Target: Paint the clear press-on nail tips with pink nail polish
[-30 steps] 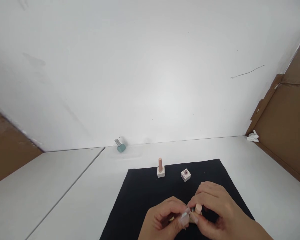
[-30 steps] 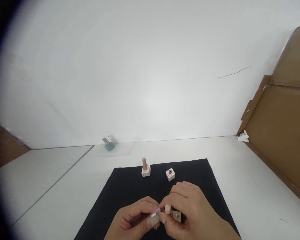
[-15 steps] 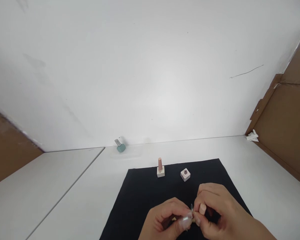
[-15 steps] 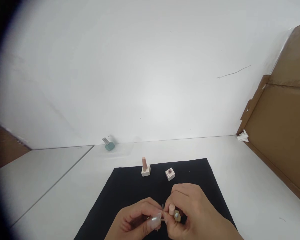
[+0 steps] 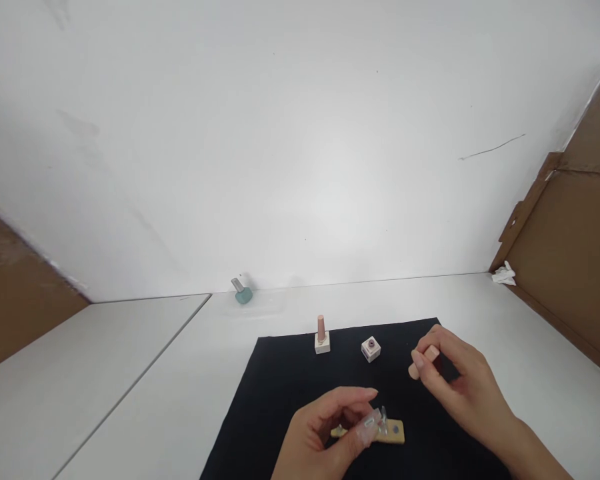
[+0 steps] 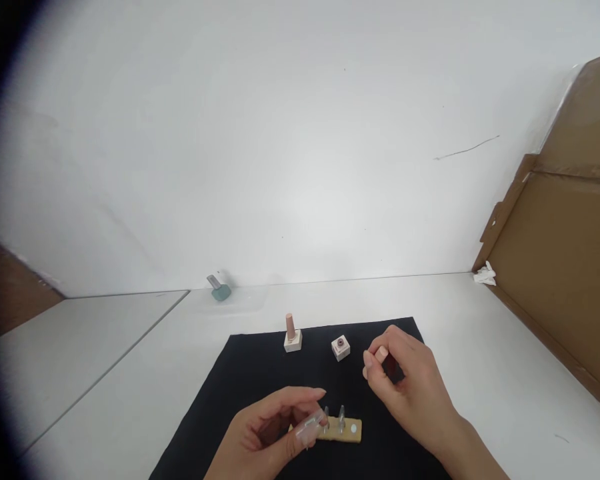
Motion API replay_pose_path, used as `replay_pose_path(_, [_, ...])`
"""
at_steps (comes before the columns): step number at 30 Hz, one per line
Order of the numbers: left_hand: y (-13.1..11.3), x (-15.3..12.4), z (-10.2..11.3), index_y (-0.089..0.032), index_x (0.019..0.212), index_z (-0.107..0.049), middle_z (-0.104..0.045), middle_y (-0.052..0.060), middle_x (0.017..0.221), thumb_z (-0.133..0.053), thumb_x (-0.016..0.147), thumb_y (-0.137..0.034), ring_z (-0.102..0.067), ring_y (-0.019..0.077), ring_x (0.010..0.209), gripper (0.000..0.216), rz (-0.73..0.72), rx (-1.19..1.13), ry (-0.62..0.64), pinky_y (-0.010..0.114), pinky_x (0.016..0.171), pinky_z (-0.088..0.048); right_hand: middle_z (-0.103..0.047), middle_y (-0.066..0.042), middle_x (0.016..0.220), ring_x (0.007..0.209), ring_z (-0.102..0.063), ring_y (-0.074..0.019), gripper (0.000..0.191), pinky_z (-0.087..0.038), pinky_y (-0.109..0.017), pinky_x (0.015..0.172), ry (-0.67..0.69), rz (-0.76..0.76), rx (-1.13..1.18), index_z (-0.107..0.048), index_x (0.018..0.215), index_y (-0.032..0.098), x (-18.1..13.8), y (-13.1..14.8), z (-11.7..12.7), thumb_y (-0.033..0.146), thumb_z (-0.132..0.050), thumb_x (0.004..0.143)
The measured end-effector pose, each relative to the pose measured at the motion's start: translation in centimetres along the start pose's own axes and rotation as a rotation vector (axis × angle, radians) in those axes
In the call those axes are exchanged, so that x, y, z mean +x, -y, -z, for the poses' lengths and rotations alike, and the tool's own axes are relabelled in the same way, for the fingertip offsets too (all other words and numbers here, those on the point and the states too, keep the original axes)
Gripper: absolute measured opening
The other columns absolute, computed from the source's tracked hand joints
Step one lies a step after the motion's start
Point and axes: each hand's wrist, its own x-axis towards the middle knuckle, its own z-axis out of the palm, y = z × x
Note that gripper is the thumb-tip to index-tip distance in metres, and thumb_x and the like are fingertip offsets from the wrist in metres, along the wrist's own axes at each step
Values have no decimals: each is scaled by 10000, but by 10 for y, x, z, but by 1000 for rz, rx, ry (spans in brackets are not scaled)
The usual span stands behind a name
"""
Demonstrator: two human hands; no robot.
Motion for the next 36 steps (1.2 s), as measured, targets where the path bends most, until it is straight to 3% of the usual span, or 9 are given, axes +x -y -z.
replay_pose_path(3, [0,5,5,-275,925,-867,-779,4,747,-917,665,-293,-680,176,714,265,1,-17,-63,235,683,-557,-697,8,762,697,-651,-166,241,-497,-260,637,-170,-90,-13,-626,802,256,1,0,-2,324,-565,1024])
replay_pose_path(6, [0,13,14,-231,779,-845,-757,5,744,-900,694,-316,-640,154,713,132,-3,58,-99,203,665,-518,-772,-17,854,841,-689,-217,230,-532,-290,733,-354,-255,-26,-686,906,269,2,-5,-1,450,-587,1007])
replay_pose_path(9, [2,18,18,-200,683,-801,-728,3,711,-903,656,-316,-609,147,702,157,17,69,-139,197,648,-487,-778,-31,867,805,-668,-225,313,-539,-303,717,-431,-406,18,-701,984,268,4,-14,3,561,-594,977])
replay_pose_path(13, [11,18,12,-195,652,-765,-686,-11,693,-895,619,-260,-580,139,660,149,-21,2,-126,199,601,-461,-705,-19,756,715,-611,-196,364,-528,-283,677,-329,-425,199,-724,927,249,6,-15,3,601,-631,937])
replay_pose_path(18, [18,11,9,-204,695,-771,-690,6,779,-800,742,-163,-634,169,715,69,-141,118,32,243,661,-505,-667,15,680,616,-558,-149,330,-478,-251,619,56,-374,501,-681,838,232,-1,5,-7,540,-651,953])
replay_pose_path(21, [17,8,8,-213,715,-780,-716,21,815,-775,773,-144,-660,183,742,91,-206,224,51,253,682,-518,-675,18,709,669,-583,-151,285,-478,-245,647,167,-331,503,-659,829,227,-6,16,-14,476,-655,966])
replay_pose_path(26, [15,5,3,-222,709,-790,-737,30,809,-767,794,-135,-678,191,735,124,-257,304,54,255,675,-520,-699,14,723,687,-621,-162,272,-504,-263,681,150,-290,396,-640,768,224,-4,15,-22,402,-634,974])
replay_pose_path(31, [13,3,0,-226,705,-792,-752,33,805,-750,804,-113,-691,186,722,155,-303,357,74,243,661,-514,-738,-1,714,683,-640,-182,332,-505,-283,684,-62,-389,337,-629,766,235,0,9,-19,494,-630,973])
replay_pose_path(36, [14,1,-3,-234,733,-793,-747,27,805,-729,829,-104,-694,178,722,174,-329,427,92,231,658,-512,-729,10,674,678,-644,-179,322,-503,-284,690,163,-322,407,-603,753,237,-3,17,-16,457,-617,988])
